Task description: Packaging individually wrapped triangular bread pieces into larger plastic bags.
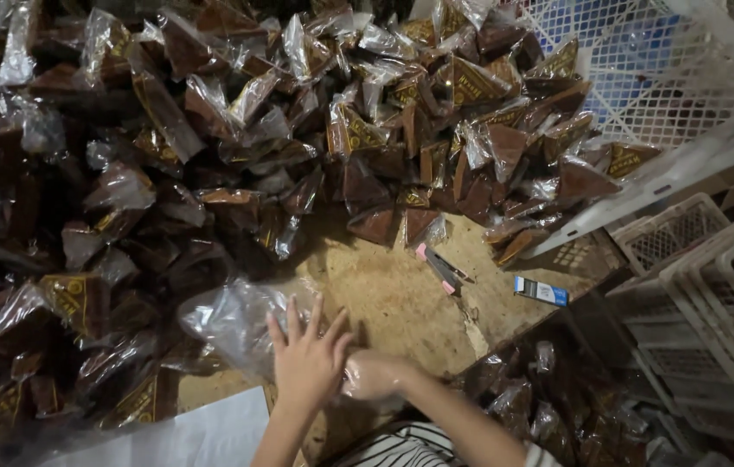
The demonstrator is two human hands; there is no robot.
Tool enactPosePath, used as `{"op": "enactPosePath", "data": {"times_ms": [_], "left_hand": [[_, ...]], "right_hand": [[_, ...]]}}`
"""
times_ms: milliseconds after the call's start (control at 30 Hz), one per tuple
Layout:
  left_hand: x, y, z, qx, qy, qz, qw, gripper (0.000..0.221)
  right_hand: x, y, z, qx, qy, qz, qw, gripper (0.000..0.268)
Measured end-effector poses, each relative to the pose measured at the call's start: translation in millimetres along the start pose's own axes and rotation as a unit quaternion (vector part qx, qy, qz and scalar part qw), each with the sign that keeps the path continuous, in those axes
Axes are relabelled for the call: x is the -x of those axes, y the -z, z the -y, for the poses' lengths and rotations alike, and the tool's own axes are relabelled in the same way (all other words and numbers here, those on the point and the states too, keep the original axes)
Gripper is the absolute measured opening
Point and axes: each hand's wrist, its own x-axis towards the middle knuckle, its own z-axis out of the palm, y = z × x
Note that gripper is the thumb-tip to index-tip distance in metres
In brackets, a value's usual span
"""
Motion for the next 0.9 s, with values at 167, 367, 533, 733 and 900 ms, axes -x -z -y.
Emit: {"op": "enactPosePath", "data": {"times_ms": [167, 367, 533, 733, 900], "left_hand": [[-3, 10, -2, 0.003, 0.096, 0.117, 0.988, 0.069], [7, -38, 13, -0.040, 0.015, -0.113, 0.993, 0.066], [4, -23, 11, -0.012, 0.016, -0.124, 0.992, 0.080], [-24, 33, 23, 0.080, 0.020, -0.265, 0.961, 0.045], [-126, 10, 63, -0.009, 0.005, -0.330, 0.944, 0.040]], "right_hand": [[25, 16, 13, 0.131, -0.160, 0.178, 0.962, 0.063], [63, 115, 44, -0.127, -0.354, 0.051, 0.925, 0.017], [-21, 210, 8, 0.202, -0.292, -0.288, 0.889, 0.024], [-72, 211, -38, 0.437, -0.333, -0.261, 0.794, 0.040], [-55, 214, -90, 0.484, -0.292, -0.313, 0.763, 0.042]]}}
